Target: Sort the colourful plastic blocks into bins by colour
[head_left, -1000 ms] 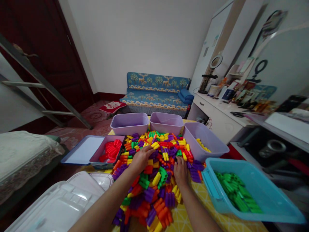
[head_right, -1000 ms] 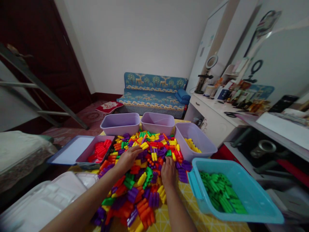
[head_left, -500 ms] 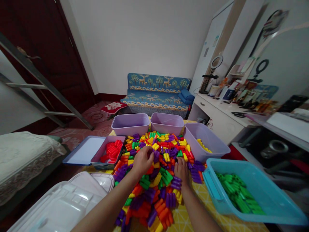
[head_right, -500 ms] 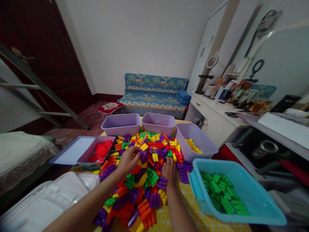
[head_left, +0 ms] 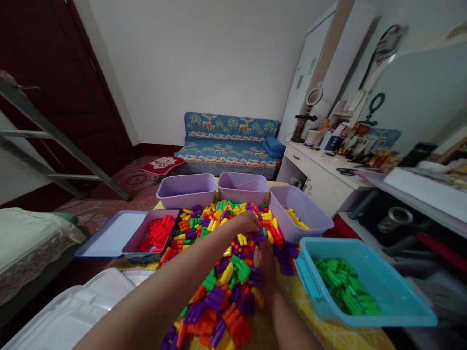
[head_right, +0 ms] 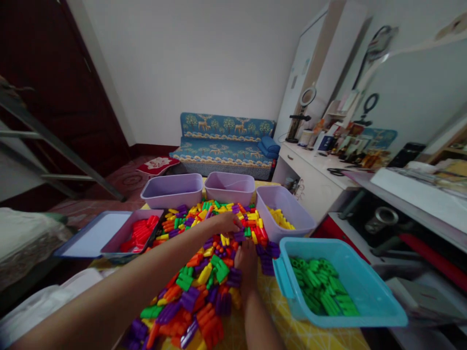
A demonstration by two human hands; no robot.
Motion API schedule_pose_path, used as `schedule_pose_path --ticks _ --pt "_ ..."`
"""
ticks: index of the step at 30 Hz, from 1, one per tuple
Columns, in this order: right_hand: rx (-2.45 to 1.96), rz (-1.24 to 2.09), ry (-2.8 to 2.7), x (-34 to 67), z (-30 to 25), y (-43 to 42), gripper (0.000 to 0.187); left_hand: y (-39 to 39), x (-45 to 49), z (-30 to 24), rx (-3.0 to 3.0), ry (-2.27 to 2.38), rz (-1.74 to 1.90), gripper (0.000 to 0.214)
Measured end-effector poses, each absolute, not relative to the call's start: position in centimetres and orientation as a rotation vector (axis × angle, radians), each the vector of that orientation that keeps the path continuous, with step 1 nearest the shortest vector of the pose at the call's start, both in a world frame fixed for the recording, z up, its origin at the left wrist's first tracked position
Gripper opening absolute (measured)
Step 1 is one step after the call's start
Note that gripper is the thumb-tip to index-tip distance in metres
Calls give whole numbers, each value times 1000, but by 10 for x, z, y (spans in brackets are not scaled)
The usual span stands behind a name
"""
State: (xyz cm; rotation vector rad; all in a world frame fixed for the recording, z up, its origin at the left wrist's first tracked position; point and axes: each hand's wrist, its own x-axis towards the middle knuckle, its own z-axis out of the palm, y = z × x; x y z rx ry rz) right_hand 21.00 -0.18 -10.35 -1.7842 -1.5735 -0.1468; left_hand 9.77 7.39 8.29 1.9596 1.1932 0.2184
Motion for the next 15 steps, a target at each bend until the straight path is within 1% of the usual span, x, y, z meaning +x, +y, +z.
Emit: schedule_pose_path --ticks 4,8,11,15 --pt "-1728 -157 -1541 205 -99 -9 37 86 131 105 1943 1194 271 22" --pt "-1762 -128 -1537 205 -97 -10 39 91 140 111 1966 1205 396 24" --pt "-1775 -116 -1552 206 -98 -7 38 87 116 99 2036 1244 526 23" --pt "-1806 -110 -1565 207 -99 -5 38 76 58 63 2096 1362 684 28"
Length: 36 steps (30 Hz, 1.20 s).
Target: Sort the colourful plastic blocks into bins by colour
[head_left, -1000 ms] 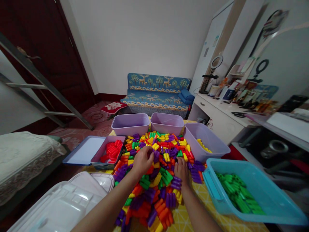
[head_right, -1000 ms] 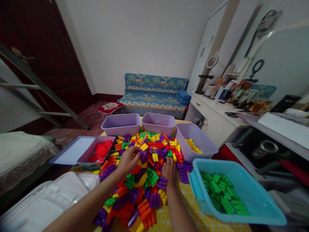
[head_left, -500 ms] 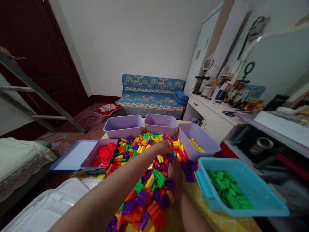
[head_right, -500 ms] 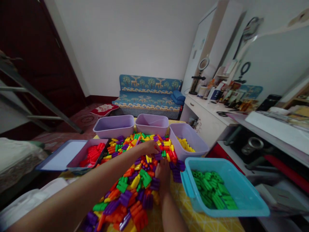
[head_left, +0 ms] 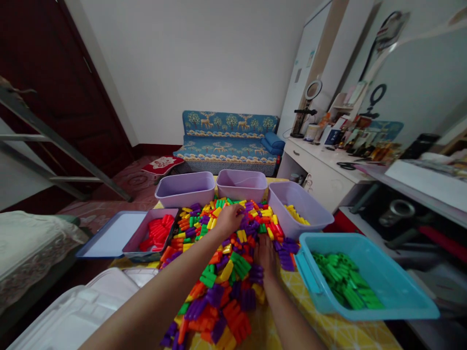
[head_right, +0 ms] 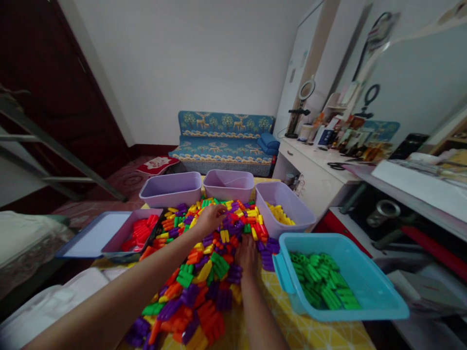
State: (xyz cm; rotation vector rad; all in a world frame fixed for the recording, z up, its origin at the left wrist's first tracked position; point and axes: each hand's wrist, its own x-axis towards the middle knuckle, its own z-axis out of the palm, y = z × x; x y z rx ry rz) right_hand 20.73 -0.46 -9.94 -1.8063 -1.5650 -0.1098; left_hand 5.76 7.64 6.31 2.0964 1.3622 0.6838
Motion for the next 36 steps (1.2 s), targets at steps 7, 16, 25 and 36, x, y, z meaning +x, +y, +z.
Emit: schedule_pose_path --ticks 7,16,25,36 --pt "-1832 -132 -1596 209 -99 -7 38 66 -16 18 2037 1539 1024 30" --pt "-1746 -173 -1638 217 -112 -1 37 139 -62 70 1071 1618 1277 39" --pt "-1759 -144 -1622 215 -108 -1 39 141 -85 67 1228 1550 1388 46" --pt "-1723 -149 -1614 215 -109 -2 38 54 -61 -20 2032 1355 1178 40"
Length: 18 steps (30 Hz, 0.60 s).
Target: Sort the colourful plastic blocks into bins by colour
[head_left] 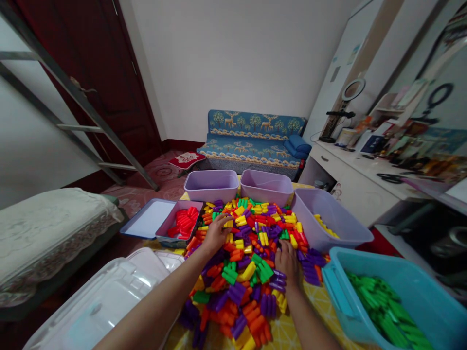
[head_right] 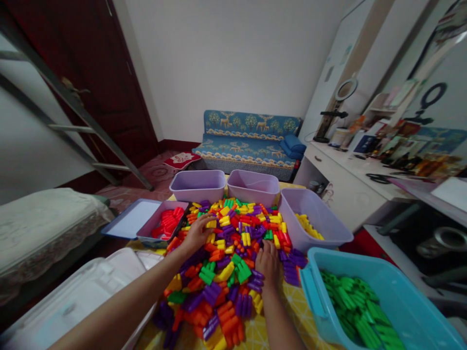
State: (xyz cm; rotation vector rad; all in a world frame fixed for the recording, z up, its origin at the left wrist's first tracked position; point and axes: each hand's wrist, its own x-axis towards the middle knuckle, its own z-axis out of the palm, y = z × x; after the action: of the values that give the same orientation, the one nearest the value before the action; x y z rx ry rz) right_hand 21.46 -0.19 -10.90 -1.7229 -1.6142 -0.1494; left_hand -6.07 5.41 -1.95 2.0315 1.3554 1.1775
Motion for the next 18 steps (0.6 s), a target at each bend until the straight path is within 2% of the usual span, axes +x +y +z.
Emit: schedule_pose_path --ticks 6,12,18 --pt "-1723 -181 -1613 216 -111 0 39 55 -63 -8 1954 1534 1376 31" --pt "-1739 -203 -1640 217 -111 -1 37 49 -55 1 1724 1571 1337 40" --pt "-1769 -193 -1643 216 -109 -2 37 47 -55 -18 1861 1580 1308 33"
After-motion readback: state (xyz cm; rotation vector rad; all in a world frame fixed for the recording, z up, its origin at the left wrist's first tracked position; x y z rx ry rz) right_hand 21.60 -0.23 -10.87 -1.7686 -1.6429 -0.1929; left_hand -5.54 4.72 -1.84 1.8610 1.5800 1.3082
